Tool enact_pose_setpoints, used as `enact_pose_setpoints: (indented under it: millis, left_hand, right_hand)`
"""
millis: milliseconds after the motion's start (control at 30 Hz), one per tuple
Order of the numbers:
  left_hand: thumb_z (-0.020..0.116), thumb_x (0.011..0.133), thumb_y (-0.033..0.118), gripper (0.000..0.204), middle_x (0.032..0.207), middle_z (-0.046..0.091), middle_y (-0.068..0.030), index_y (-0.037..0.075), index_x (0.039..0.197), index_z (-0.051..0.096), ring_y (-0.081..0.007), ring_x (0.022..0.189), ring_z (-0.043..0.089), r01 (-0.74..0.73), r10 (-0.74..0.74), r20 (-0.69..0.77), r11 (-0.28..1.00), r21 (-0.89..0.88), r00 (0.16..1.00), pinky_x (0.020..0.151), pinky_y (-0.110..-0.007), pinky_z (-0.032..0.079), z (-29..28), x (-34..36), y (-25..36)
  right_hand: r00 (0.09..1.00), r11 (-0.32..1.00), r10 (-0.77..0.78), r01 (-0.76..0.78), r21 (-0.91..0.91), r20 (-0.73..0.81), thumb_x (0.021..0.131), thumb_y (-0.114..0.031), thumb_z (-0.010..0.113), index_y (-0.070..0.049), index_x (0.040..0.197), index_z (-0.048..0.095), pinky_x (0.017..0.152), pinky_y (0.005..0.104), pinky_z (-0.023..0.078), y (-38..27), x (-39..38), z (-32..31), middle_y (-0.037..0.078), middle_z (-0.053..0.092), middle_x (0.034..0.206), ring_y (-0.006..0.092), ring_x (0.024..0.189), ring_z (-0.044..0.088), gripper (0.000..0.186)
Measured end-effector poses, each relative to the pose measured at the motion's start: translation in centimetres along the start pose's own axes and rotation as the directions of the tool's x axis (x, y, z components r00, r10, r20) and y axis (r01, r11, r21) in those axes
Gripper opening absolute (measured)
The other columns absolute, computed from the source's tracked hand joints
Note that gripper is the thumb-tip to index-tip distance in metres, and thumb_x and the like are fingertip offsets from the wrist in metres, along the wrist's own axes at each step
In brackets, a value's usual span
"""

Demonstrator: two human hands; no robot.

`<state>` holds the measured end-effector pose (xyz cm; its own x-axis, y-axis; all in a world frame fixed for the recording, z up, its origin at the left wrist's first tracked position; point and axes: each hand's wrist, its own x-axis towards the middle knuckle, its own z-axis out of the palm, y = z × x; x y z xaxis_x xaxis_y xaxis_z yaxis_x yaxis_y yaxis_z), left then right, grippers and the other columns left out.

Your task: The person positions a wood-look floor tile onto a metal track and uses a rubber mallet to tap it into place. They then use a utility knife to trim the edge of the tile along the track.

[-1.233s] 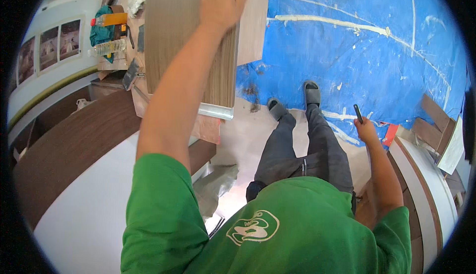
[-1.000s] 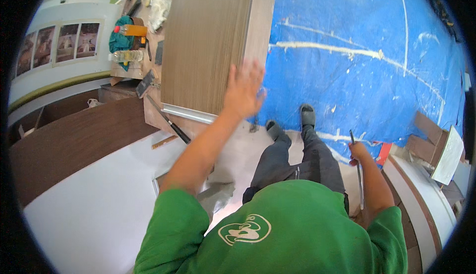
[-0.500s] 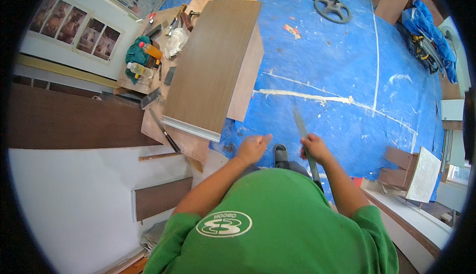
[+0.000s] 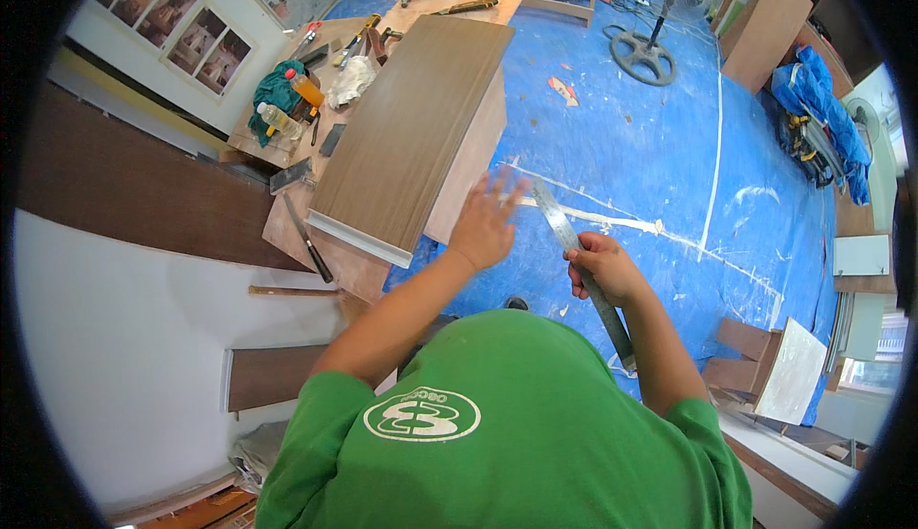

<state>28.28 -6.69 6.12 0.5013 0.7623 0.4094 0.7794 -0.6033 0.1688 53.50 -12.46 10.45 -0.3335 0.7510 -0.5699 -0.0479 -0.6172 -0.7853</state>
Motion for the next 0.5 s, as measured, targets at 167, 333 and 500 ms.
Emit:
enact_pose_setpoints:
  millis: [167,333,500]
  left_hand:
    - [0.064,0.101,0.036,0.043,0.113,0.071,-0.0111,0.003,0.128,0.064,-0.0206,0.104,0.066,0.691,-0.279,0.633,0.315,-0.650,0.722,0.093,-0.039,0.053,3.1,-1.7,-2.0]
    - [0.055,0.107,0.038,0.040,0.087,0.072,-0.0072,0.000,0.106,0.068,-0.0149,0.081,0.069,0.491,-0.425,0.443,0.002,-0.871,0.789,0.075,-0.030,0.056,1.9,0.2,2.2]
    - [0.054,0.106,0.042,0.046,0.079,0.071,-0.0128,-0.002,0.099,0.067,-0.0216,0.069,0.069,0.751,-0.559,0.592,0.087,-0.655,0.581,0.070,-0.036,0.057,-1.8,-1.3,-2.2]
  right_hand:
    - [0.999,0.990,-0.048,0.046,-0.132,-0.016,0.101,-0.017,0.059,-0.003,0.103,0.057,0.052,0.0347,0.051,-0.4,-0.3,1.2,0.010,0.061,0.068,0.0205,0.054,0.061,0.014]
    - [0.997,0.990,-0.050,0.058,-0.130,0.062,0.103,-0.017,0.058,-0.003,0.104,0.057,0.050,0.0343,0.051,0.9,0.2,2.6,0.009,0.061,0.069,0.0205,0.055,0.063,0.014]
    - [0.996,0.990,-0.081,0.083,-0.114,0.021,0.104,-0.023,0.058,-0.005,0.105,0.058,0.049,0.0326,0.051,1.8,-1.4,1.6,0.008,0.061,0.067,0.0199,0.054,0.063,0.018]
